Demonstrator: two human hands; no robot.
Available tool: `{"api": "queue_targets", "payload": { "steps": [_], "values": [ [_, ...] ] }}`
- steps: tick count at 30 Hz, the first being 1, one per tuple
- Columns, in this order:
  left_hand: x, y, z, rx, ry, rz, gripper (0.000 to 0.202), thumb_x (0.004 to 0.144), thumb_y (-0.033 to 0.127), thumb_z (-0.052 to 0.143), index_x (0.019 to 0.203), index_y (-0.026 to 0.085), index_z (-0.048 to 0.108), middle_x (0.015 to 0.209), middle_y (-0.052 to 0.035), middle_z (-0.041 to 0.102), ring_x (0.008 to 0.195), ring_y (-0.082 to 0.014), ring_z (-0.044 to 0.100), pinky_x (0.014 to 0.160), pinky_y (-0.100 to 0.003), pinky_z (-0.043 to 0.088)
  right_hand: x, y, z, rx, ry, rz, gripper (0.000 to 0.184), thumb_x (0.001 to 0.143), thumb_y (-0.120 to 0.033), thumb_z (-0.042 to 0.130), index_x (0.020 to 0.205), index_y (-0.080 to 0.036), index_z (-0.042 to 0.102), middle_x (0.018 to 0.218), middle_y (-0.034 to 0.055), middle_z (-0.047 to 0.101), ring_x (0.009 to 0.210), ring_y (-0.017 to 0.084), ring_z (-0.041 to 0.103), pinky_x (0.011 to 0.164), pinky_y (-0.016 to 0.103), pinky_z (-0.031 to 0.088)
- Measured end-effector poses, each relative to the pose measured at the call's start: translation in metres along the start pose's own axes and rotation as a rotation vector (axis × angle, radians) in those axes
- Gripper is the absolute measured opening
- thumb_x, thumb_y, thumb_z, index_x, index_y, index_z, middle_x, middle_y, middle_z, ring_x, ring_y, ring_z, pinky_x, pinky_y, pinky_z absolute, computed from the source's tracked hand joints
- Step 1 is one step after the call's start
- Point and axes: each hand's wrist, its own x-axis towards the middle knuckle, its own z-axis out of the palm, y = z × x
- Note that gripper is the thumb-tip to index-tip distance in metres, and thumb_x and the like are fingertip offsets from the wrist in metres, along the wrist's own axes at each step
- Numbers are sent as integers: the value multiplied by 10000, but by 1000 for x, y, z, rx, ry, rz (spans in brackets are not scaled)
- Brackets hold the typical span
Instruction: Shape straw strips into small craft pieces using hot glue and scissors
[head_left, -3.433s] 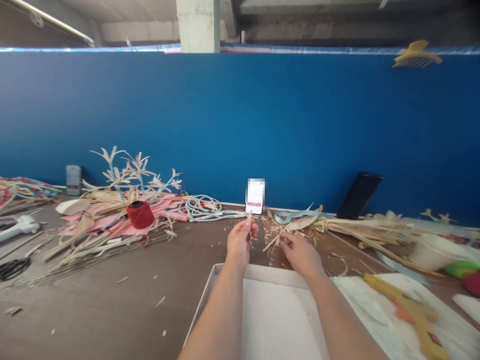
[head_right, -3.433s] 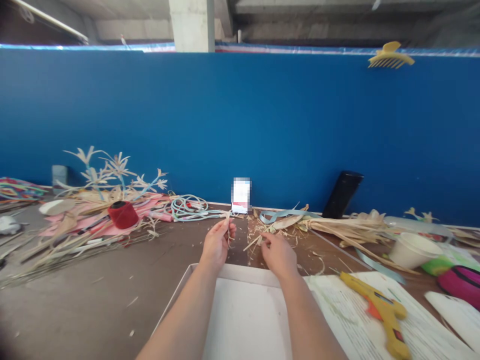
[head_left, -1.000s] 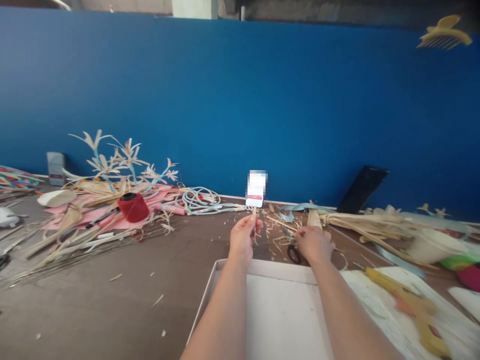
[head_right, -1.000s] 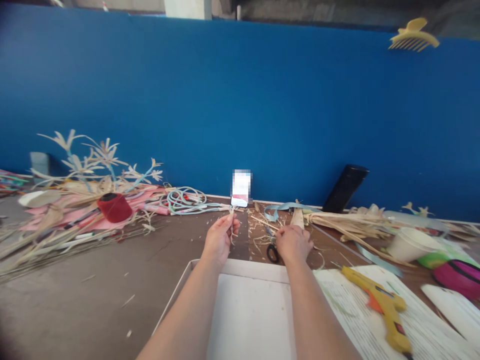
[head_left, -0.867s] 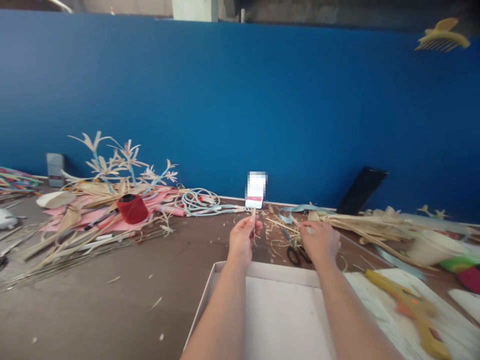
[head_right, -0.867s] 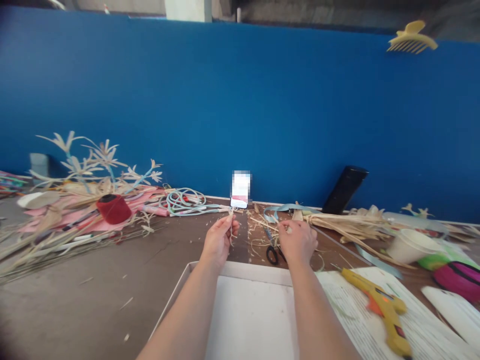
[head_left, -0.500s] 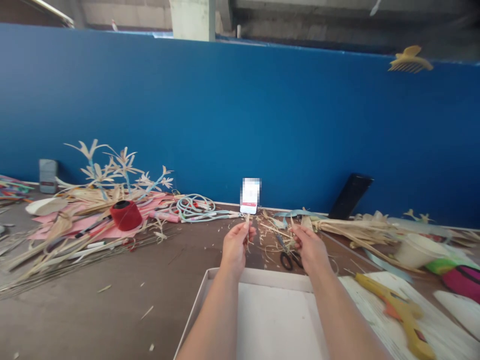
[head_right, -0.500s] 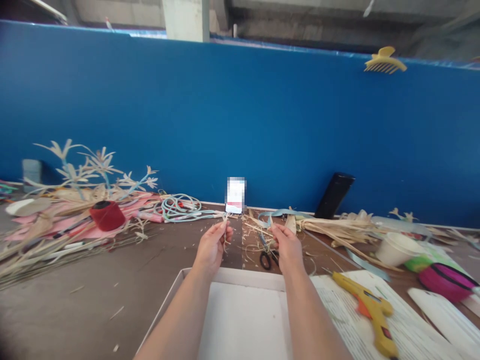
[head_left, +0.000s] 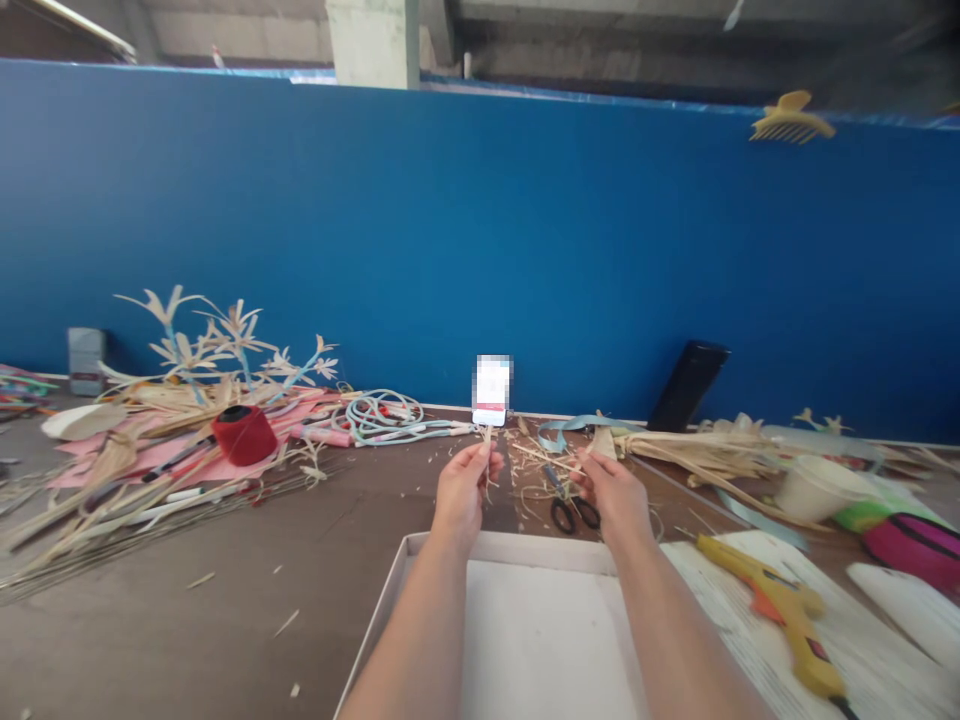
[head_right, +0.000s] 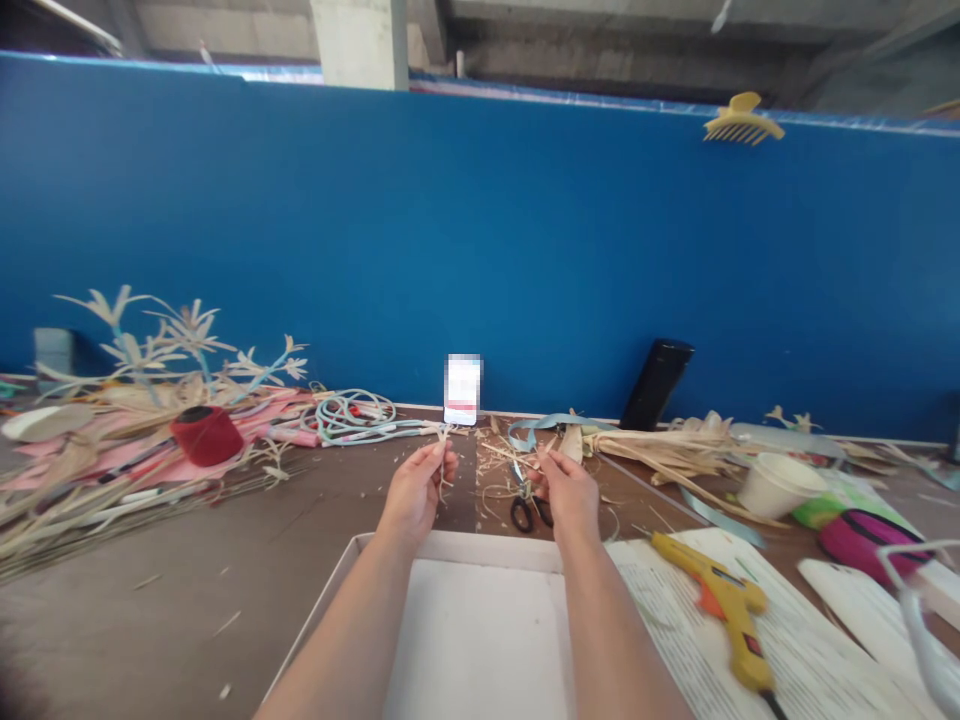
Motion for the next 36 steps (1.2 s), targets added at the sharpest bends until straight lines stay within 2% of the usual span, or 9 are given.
{"api": "queue_targets", "payload": {
  "steps": [2, 5, 8, 15, 21, 26, 32, 34, 36],
  "values": [
    [0, 0, 0, 10, -6, 2, 325, 604, 315, 761, 845, 115, 672, 687, -32, 653, 627, -84, 577, 588, -186, 420, 0, 0, -2, -77, 63, -19, 437, 548, -389, 763, 905, -146, 697, 667, 21, 665, 538, 135, 583, 338, 177, 343],
    [0, 1, 1, 13, -5, -4, 324, 603, 318, 760, 843, 119, 672, 688, -31, 654, 625, -83, 575, 590, -186, 419, 2, 3, -5, -109, 107, -64, 483, 534, -426, 765, 912, -132, 704, 469, -37, 535, 385, 82, 421, 298, 188, 242],
    [0, 1, 1, 11, -6, -4, 324, 601, 321, 761, 839, 120, 674, 689, -34, 656, 628, -87, 576, 589, -189, 418, 2, 5, -7, -18, 85, -50, 486, 521, -418, 776, 911, -140, 694, 454, -63, 485, 362, 48, 318, 291, 175, 191],
    [-1, 0, 1, 21, -10, -2, 309, 610, 338, 753, 831, 134, 681, 684, -26, 657, 637, -91, 580, 601, -198, 410, -5, -3, -1, 146, 2, -26, 393, 516, -327, 779, 849, -146, 678, 786, 15, 653, 424, 37, 424, 285, 150, 229],
    [-2, 1, 1, 30, -15, -10, 310, 619, 339, 746, 841, 133, 682, 686, -25, 657, 641, -89, 580, 602, -196, 407, -9, -5, 1, 145, -65, 0, 392, 549, -298, 781, 893, -142, 678, 879, 50, 691, 471, 51, 502, 302, 131, 308],
    [-2, 0, 1, 29, -21, -9, 318, 623, 348, 744, 851, 135, 681, 693, -24, 656, 657, -88, 582, 606, -194, 401, -10, -3, 1, 159, -192, 8, 350, 576, -278, 771, 881, -144, 664, 909, 68, 697, 563, 94, 591, 366, 147, 401],
    [0, -1, 2, 24, -18, -14, 327, 609, 355, 751, 839, 131, 683, 691, -29, 658, 653, -96, 584, 604, -201, 403, -13, -2, 3, 145, -263, 18, 274, 633, -309, 745, 853, -177, 648, 921, 65, 695, 833, 174, 664, 608, 199, 533],
    [0, -1, 2, 24, -16, -13, 321, 608, 348, 751, 838, 133, 686, 691, -29, 660, 657, -96, 586, 611, -201, 406, -15, -4, 4, 118, -242, 30, 294, 638, -349, 738, 866, -181, 656, 831, 51, 693, 736, 160, 664, 548, 198, 519],
    [0, -1, 1, 24, -16, -9, 316, 609, 344, 750, 837, 135, 688, 689, -29, 661, 652, -94, 585, 611, -200, 406, -18, -6, 6, 58, -213, 6, 339, 631, -393, 734, 888, -182, 669, 649, 2, 643, 541, 115, 597, 412, 174, 436]
  ]
}}
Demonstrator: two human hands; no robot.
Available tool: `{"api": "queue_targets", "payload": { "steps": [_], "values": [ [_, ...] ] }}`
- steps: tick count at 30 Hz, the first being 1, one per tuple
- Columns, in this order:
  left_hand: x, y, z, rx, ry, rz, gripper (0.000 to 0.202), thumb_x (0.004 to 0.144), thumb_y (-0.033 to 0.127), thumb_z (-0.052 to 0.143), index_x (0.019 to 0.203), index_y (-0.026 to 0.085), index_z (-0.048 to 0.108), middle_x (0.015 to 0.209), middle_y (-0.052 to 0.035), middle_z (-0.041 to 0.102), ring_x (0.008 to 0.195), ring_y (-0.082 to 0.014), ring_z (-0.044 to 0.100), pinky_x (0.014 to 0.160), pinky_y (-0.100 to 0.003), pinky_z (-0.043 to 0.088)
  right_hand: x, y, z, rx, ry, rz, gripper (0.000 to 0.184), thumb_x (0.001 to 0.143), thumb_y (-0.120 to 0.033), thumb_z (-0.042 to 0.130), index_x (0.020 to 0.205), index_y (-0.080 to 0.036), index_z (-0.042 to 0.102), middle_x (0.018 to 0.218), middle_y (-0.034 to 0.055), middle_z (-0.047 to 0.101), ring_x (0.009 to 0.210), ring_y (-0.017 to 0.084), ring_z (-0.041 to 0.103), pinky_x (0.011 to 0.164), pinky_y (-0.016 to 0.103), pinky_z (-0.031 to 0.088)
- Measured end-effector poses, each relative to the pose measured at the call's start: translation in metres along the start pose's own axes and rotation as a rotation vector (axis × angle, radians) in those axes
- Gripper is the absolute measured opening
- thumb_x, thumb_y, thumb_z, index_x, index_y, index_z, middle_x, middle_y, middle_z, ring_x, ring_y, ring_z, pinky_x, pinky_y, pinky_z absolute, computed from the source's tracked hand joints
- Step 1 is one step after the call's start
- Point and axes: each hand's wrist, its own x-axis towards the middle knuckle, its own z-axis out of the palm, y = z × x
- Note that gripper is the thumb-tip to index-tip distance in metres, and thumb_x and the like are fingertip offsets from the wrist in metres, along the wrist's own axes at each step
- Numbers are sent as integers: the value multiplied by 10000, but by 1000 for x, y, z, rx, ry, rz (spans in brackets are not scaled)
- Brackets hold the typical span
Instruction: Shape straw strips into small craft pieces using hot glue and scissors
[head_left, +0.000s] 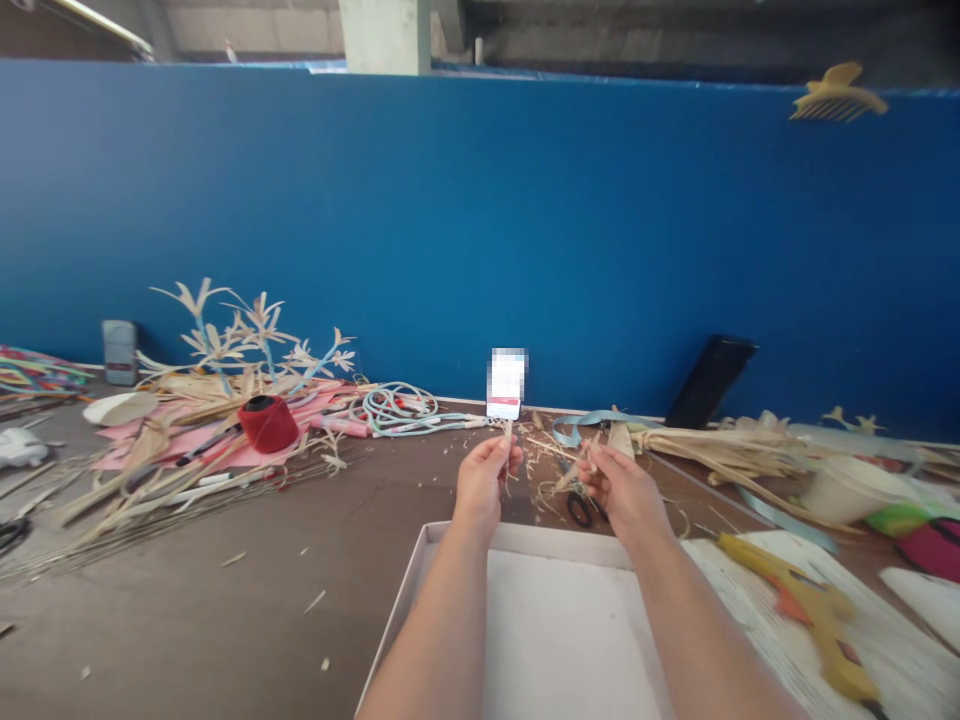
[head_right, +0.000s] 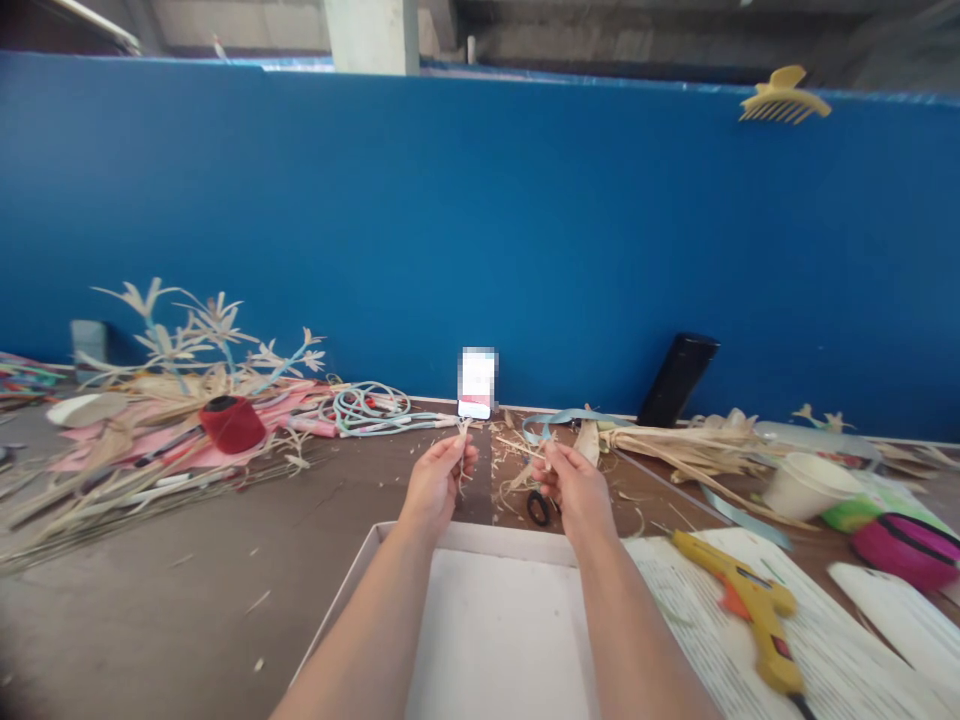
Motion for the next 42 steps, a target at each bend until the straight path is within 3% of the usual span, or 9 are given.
{"api": "queue_targets", "payload": {
  "steps": [2, 4, 12, 18, 33, 37, 42],
  "values": [
    [0, 0, 0, 6, -2, 3, 311, 613, 344, 747, 836, 134, 688, 691, -31, 663, 647, -91, 581, 611, -198, 407, -3, -2, 3, -90, 25, -45, 357, 622, -424, 729, 876, -179, 682, 512, -43, 545, 423, 80, 480, 346, 166, 337],
    [-1, 0, 0, 19, -2, 3, 309, 619, 345, 744, 836, 133, 688, 695, -33, 663, 645, -88, 579, 614, -196, 408, -7, -4, 6, -182, 25, -82, 341, 621, -429, 721, 848, -176, 689, 490, -50, 516, 416, 75, 437, 352, 173, 310],
    [-2, 1, 1, 56, 12, -8, 317, 620, 359, 743, 842, 138, 692, 708, -39, 667, 648, -93, 578, 617, -201, 412, -12, -2, 13, -443, 2, -157, 363, 690, -387, 615, 991, -196, 680, 675, 1, 660, 468, 109, 502, 462, 227, 389],
    [0, -1, 1, 49, -25, -10, 319, 614, 357, 751, 832, 132, 691, 701, -34, 666, 638, -79, 575, 624, -189, 412, -12, -4, 12, -467, 46, -167, 359, 676, -399, 617, 951, -181, 692, 697, 14, 676, 487, 128, 521, 519, 252, 414],
    [0, -1, 1, 59, -100, 39, 297, 657, 357, 720, 822, 113, 681, 675, -28, 653, 591, -64, 550, 604, -182, 407, -12, 0, 14, -475, 72, -202, 384, 679, -475, 600, 894, -169, 687, 710, 26, 674, 465, 128, 497, 459, 252, 357],
    [2, 5, -2, 69, -23, 101, 317, 656, 361, 709, 858, 118, 682, 705, -41, 668, 621, -82, 574, 630, -198, 426, -14, 4, 18, -479, 55, -217, 390, 683, -483, 597, 889, -165, 690, 713, 39, 680, 480, 139, 516, 474, 258, 376],
    [5, 18, -14, 327, 280, 279, 324, 686, 377, 649, 876, 118, 689, 772, -77, 695, 733, -147, 628, 722, -252, 455, -14, 16, 20, -534, -10, -271, 391, 718, -503, 568, 904, -177, 677, 718, 35, 679, 495, 143, 520, 506, 266, 391]
  ]
}}
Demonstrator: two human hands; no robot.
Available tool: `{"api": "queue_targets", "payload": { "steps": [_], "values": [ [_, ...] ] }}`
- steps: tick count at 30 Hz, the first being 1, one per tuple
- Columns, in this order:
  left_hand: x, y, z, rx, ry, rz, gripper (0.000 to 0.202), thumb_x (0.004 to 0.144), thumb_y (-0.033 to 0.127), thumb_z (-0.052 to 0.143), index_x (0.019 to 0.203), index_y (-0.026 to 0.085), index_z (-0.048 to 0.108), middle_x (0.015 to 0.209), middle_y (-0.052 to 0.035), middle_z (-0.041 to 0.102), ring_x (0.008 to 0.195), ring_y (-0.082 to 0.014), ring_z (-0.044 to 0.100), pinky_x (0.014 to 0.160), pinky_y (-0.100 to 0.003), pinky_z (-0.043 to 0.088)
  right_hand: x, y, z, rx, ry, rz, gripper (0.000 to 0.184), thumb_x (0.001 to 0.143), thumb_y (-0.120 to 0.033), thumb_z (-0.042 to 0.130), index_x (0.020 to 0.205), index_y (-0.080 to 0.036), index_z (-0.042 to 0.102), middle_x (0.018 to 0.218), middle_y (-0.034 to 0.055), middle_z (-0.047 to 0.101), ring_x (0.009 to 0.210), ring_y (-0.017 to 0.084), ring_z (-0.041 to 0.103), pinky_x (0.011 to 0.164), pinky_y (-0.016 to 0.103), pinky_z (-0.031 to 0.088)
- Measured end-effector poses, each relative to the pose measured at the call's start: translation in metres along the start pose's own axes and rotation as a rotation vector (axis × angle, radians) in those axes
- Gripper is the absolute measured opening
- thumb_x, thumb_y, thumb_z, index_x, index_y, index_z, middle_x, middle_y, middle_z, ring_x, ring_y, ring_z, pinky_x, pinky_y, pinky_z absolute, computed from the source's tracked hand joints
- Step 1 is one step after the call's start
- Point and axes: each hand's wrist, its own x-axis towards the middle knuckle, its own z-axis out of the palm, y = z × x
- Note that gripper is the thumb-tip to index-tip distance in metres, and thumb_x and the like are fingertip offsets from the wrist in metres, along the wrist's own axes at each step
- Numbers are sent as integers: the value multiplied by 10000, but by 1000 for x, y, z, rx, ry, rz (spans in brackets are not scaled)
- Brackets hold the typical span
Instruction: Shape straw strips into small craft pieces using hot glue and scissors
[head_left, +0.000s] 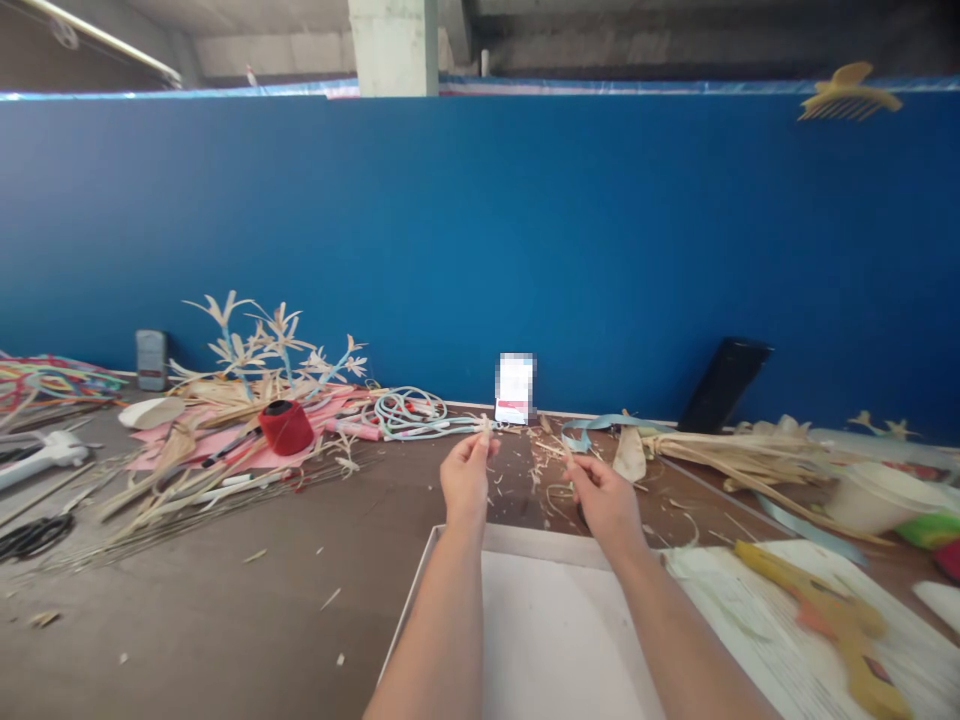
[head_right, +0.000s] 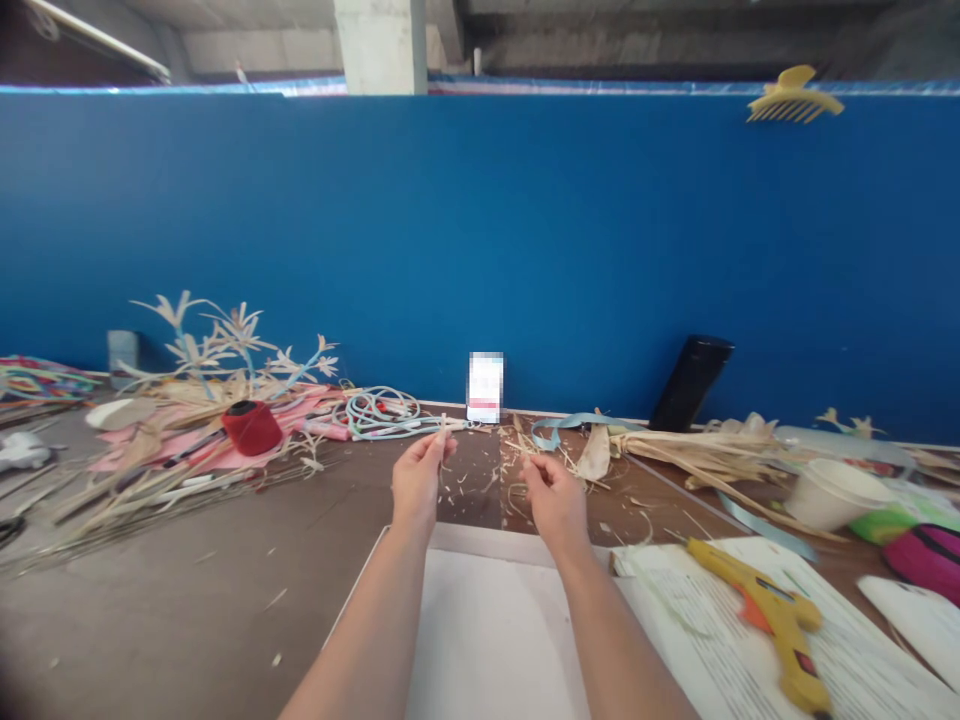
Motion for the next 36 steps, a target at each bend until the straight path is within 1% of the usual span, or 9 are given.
{"api": "queue_targets", "payload": {
  "steps": [3, 6, 8, 11, 17, 24, 28, 32, 36],
  "values": [
    [3, 8, -13, 362, 121, 113, 279, 762, 377, 545, 857, 163, 696, 801, -63, 701, 780, -177, 633, 746, -274, 450, 0, 4, 1, -9, -12, -36, 389, 733, -508, 549, 891, -176, 674, 723, 41, 679, 493, 145, 517, 518, 274, 399],
    [6, 17, -26, 834, 211, 128, 263, 804, 361, 478, 903, 252, 696, 864, -52, 701, 800, -213, 622, 716, -307, 438, 0, 4, 1, -22, -2, -21, 366, 734, -487, 549, 888, -179, 671, 718, 42, 679, 497, 149, 527, 534, 277, 409],
    [8, 20, -33, 1082, 204, 49, 268, 809, 348, 460, 916, 281, 697, 918, -76, 693, 828, -250, 620, 686, -331, 432, -1, 3, 1, -25, -4, -1, 345, 730, -472, 554, 876, -181, 668, 713, 39, 680, 505, 152, 535, 548, 277, 416],
    [11, 20, -38, 1295, 135, -71, 265, 801, 302, 459, 921, 278, 695, 957, -106, 682, 882, -278, 618, 688, -346, 428, -2, 1, 2, -21, -24, 2, 341, 729, -482, 552, 847, -182, 665, 700, 38, 679, 506, 154, 533, 537, 275, 409],
    [10, 19, -37, 1379, 115, -117, 280, 810, 285, 448, 1006, 253, 645, 1009, -118, 650, 915, -281, 609, 711, -366, 443, -4, -2, 3, -17, -36, -5, 356, 719, -502, 554, 817, -177, 662, 688, 44, 677, 486, 152, 517, 515, 275, 400],
    [5, 14, -34, 1457, 407, 197, 363, 772, 287, 530, 1121, 197, 579, 1189, -156, 502, 1046, -314, 504, 777, -394, 437, -5, -5, 2, -19, -27, -1, 383, 705, -513, 559, 840, -173, 673, 704, 51, 682, 491, 155, 526, 517, 279, 410],
    [7, 14, -35, 1363, 324, 192, 284, 799, 237, 493, 1056, 175, 598, 1076, -159, 544, 933, -277, 562, 742, -360, 430, -6, -5, 2, -24, -42, 4, 381, 717, -522, 555, 840, -180, 670, 710, 46, 684, 499, 157, 530, 522, 281, 410],
    [7, 18, -34, 1251, 296, 246, 250, 809, 187, 472, 1045, 171, 551, 992, -124, 604, 922, -246, 580, 742, -322, 408, -5, -3, 2, -19, -60, -19, 379, 724, -520, 552, 836, -177, 667, 706, 52, 681, 485, 155, 517, 484, 273, 391],
    [4, 21, -33, 1165, 282, 166, 197, 833, 303, 476, 996, 198, 511, 859, -77, 639, 793, -224, 601, 664, -309, 391, -6, -3, 2, -23, -78, -8, 373, 732, -517, 546, 843, -182, 666, 706, 49, 680, 474, 151, 506, 462, 266, 376]
  ]
}}
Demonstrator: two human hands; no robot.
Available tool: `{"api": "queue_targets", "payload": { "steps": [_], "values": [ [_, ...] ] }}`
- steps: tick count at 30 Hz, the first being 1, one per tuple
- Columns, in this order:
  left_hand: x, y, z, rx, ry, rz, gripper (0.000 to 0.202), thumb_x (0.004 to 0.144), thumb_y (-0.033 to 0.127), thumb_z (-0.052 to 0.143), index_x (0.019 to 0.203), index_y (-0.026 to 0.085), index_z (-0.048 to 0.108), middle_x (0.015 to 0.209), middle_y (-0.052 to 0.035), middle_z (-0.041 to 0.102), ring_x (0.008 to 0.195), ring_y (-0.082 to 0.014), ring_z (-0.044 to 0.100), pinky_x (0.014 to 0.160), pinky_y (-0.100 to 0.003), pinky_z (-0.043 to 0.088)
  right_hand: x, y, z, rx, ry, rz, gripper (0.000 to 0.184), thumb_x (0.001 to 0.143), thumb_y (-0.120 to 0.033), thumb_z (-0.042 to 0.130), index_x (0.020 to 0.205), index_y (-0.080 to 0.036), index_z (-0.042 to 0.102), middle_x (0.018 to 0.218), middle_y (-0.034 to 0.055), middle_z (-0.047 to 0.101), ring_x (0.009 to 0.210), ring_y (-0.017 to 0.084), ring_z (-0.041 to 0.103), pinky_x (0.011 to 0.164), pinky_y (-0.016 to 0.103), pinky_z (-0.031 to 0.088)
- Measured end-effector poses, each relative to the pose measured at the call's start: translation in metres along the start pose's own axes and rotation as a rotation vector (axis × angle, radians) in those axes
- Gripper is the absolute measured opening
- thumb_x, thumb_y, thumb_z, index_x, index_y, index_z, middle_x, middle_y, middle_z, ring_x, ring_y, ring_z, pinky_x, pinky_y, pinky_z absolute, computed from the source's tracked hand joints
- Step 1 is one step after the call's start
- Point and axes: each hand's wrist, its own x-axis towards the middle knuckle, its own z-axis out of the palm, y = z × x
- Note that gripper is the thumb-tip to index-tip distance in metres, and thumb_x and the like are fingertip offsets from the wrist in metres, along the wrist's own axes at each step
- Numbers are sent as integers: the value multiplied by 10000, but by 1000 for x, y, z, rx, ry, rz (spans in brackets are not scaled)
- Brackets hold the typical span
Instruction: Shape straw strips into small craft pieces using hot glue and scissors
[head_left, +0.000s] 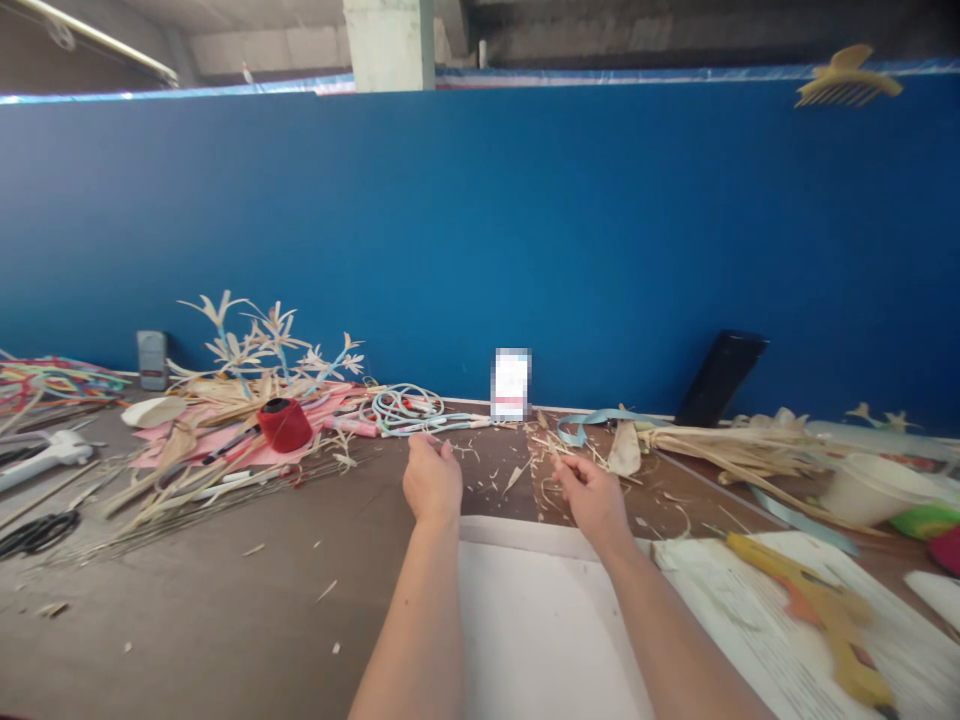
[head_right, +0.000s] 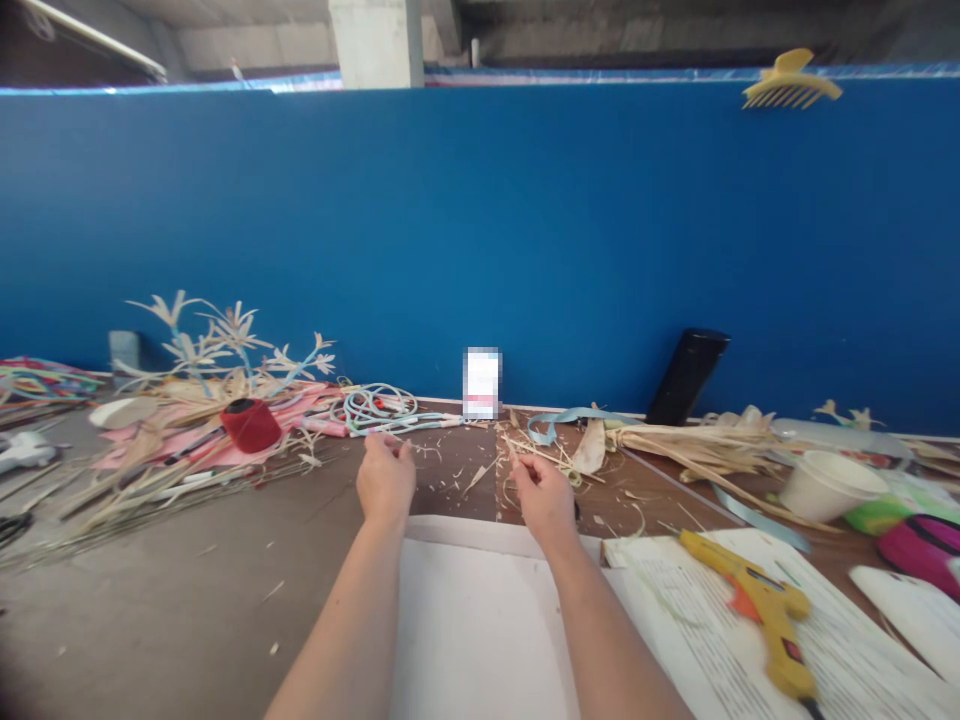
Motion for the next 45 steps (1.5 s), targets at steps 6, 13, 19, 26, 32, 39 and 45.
{"api": "queue_targets", "payload": {
  "steps": [6, 13, 19, 26, 32, 39, 45],
  "values": [
    [1, -1, 1, 48, 32, 15, 181, 840, 354, 441, 762, 215, 529, 858, -65, 614, 787, -219, 585, 631, -301, 372, -1, -2, 0, -19, -8, 11, 376, 723, -518, 554, 847, -184, 674, 696, 35, 677, 464, 139, 486, 463, 265, 369],
    [2, -4, 4, 16, 35, 3, 45, 792, 243, 518, 815, 206, 505, 848, -48, 577, 755, -193, 578, 642, -290, 389, 0, -1, 1, -23, -6, -2, 371, 704, -519, 571, 818, -184, 680, 673, 32, 678, 462, 144, 504, 467, 269, 378],
    [0, 1, 0, -34, 149, 90, 271, 783, 191, 533, 1053, 204, 549, 1054, -97, 539, 934, -219, 560, 799, -325, 417, -2, -5, 1, -4, -7, 4, 369, 707, -521, 570, 819, -186, 678, 673, 42, 683, 462, 157, 513, 459, 274, 381],
    [-31, 27, 16, -485, -252, 412, 193, 797, 272, 540, 932, 212, 664, 884, -63, 629, 746, -157, 571, 740, -277, 442, -1, -3, 2, -32, -18, -10, 373, 727, -507, 545, 869, -192, 686, 680, 30, 676, 480, 164, 535, 475, 280, 398],
    [-52, 36, 38, -845, -590, 110, 229, 704, 349, 617, 849, 182, 674, 703, -31, 618, 538, -112, 501, 470, -216, 384, -5, 1, 5, -60, -88, -172, 327, 780, -448, 516, 904, -199, 687, 699, 27, 673, 588, 184, 573, 559, 286, 424],
    [-40, 35, 32, -1032, -487, -99, 244, 677, 387, 638, 745, 154, 616, 500, 43, 507, 431, -63, 421, 432, -181, 342, 6, 5, -13, -251, 8, -211, 296, 778, -424, 495, 868, -223, 692, 809, 45, 685, 694, 207, 588, 661, 316, 432],
    [-35, 31, 36, -989, -391, -166, 212, 687, 361, 617, 753, 161, 592, 520, 39, 519, 452, -79, 459, 428, -183, 350, 23, 10, -52, -395, 341, -23, 441, 726, -282, 468, 1128, -219, 638, 813, 74, 688, 550, 185, 552, 621, 332, 405]
  ]
}}
